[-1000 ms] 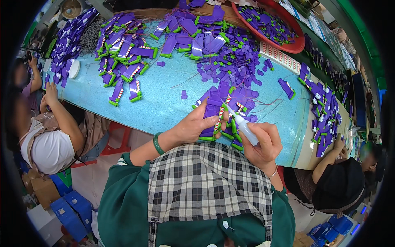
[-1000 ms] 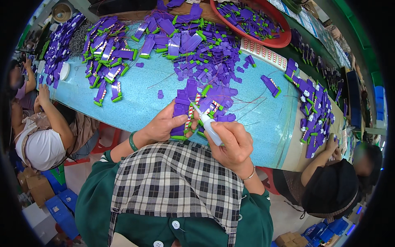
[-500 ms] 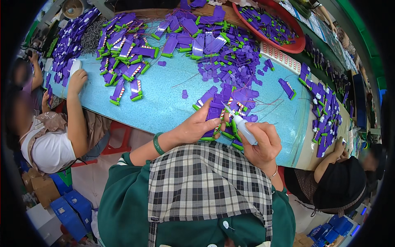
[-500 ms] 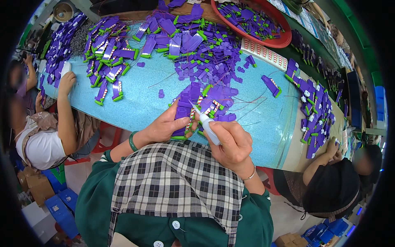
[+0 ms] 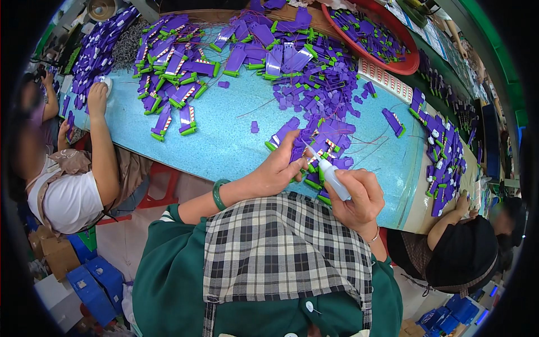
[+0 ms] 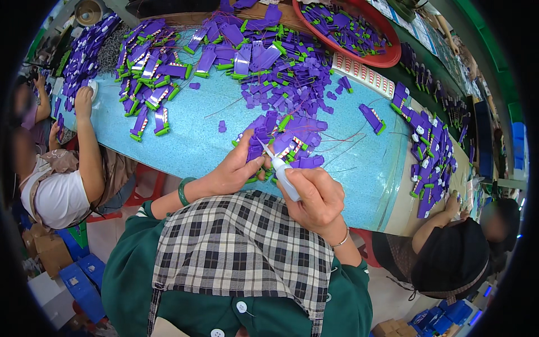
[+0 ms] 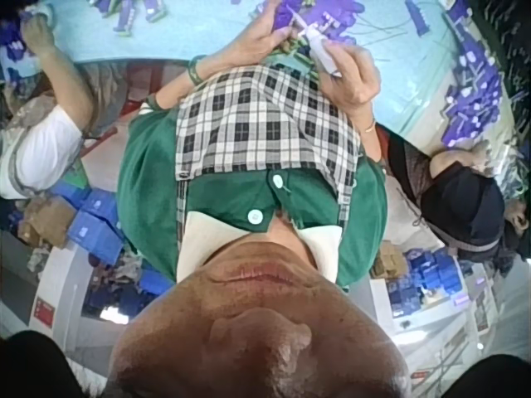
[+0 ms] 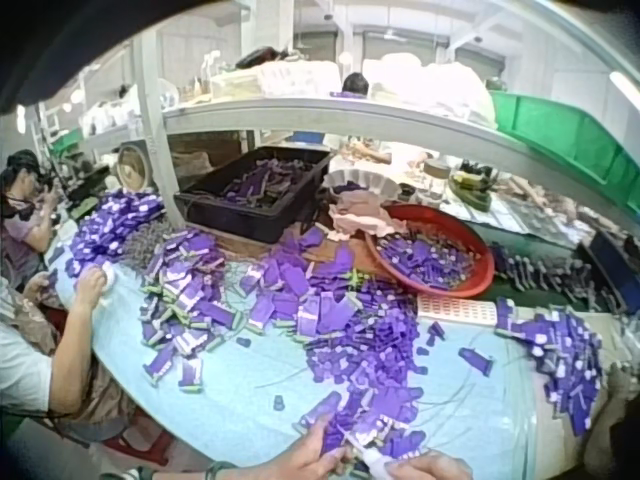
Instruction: The person sits at a table in a workshop and assembles small purple and green plastic components. They repeatedly pick up a purple piece, apply glue from a small bottle, and attach a green piece to it. The finished units are placed into a red tray on the table.
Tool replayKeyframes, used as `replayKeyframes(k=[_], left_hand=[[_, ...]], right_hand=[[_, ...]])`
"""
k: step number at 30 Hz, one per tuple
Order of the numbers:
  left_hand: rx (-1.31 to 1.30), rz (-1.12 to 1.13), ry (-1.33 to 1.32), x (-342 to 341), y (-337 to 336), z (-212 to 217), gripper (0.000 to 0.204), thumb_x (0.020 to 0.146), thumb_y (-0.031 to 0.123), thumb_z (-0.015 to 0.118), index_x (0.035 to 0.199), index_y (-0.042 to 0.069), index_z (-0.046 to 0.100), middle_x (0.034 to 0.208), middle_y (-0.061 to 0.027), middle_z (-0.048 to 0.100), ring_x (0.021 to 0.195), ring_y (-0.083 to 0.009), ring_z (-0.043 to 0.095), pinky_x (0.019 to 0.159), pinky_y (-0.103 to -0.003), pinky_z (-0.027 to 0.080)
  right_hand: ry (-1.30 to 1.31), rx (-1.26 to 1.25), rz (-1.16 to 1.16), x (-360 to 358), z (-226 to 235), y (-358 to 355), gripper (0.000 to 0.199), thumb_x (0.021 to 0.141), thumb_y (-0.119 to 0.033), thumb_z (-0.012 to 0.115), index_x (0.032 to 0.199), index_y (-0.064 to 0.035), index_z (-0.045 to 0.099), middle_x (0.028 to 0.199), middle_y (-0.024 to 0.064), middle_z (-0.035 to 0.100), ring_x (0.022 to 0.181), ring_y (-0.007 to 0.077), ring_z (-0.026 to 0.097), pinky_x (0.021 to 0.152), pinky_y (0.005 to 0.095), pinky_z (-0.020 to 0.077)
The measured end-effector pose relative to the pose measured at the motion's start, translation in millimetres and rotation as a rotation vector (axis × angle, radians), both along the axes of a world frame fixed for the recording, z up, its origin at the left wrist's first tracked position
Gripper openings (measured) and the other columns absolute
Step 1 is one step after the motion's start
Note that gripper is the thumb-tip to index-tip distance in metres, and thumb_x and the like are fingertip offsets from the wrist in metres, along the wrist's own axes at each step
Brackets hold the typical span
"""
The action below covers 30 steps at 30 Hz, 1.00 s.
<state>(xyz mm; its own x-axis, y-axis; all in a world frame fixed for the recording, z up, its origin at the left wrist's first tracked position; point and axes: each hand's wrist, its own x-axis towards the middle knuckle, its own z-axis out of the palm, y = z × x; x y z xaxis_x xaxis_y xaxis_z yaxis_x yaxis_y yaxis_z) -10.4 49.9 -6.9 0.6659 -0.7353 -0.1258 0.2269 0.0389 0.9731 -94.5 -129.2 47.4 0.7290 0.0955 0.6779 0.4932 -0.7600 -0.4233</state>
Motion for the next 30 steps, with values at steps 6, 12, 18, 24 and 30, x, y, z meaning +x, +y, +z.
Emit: replayKeyframes(k=[6, 12, 18, 24, 30], left_hand=[[-0.104, -0.039, 0.096, 2.9, 3.5, 0.5, 0.055, 0.096, 0.006, 0.046, 0.142, 0.003, 0.015, 0.106, -0.0094, 0.052, 0.081, -0.0141, 0.056, 0.067, -0.028, 0.050], [-0.389, 0.025, 0.377, 12.9, 3.7, 2.2, 0.041, 0.095, 0.016, 0.055, 0.130, 0.006, 0.035, 0.107, -0.0094, 0.056, 0.087, -0.0161, 0.059, 0.066, -0.030, 0.052], [-0.418, 0.015, 0.306, 14.9, 6.0, 3.5, 0.049, 0.095, 0.018, 0.054, 0.136, 0.006, 0.029, 0.106, -0.0083, 0.053, 0.084, -0.0150, 0.056, 0.066, -0.029, 0.052], [-0.433, -0.039, 0.244, 14.3, 7.3, 0.5, 0.047, 0.096, 0.021, 0.054, 0.133, 0.006, 0.031, 0.106, -0.0087, 0.054, 0.084, -0.0145, 0.056, 0.065, -0.028, 0.050], [-0.311, 0.082, 0.086, 8.9, 3.0, -5.1, 0.044, 0.096, 0.009, 0.047, 0.134, 0.005, 0.024, 0.108, -0.0091, 0.049, 0.080, -0.0137, 0.056, 0.069, -0.029, 0.051]], right_hand=[[-0.004, 0.006, 0.002, 1.6, -0.4, 0.7, 0.039, 0.062, 0.002, 0.081, 0.097, -0.0028, 0.065, 0.080, 0.0095, 0.060, 0.065, 0.0205, 0.061, 0.054, 0.0297, 0.0493], [0.036, 0.050, 0.045, -3.7, -2.1, -1.5, 0.039, 0.062, 0.002, 0.081, 0.097, -0.0030, 0.065, 0.081, 0.0090, 0.060, 0.065, 0.0202, 0.061, 0.055, 0.0297, 0.0490], [0.049, 0.012, 0.064, 0.5, -0.7, 0.7, 0.038, 0.063, -0.001, 0.082, 0.097, -0.0034, 0.065, 0.081, 0.0089, 0.062, 0.066, 0.0205, 0.062, 0.055, 0.0296, 0.0487], [-0.006, -0.022, 0.118, 7.6, 0.6, -0.1, 0.040, 0.061, 0.001, 0.081, 0.097, -0.0018, 0.065, 0.078, 0.0091, 0.062, 0.055, 0.0181, 0.057, 0.044, 0.0272, 0.0431], [-0.054, -0.017, 0.104, 6.2, 0.5, 0.2, 0.042, 0.060, 0.000, 0.082, 0.098, -0.0020, 0.065, 0.078, 0.0086, 0.062, 0.055, 0.0176, 0.057, 0.043, 0.0268, 0.0427]])
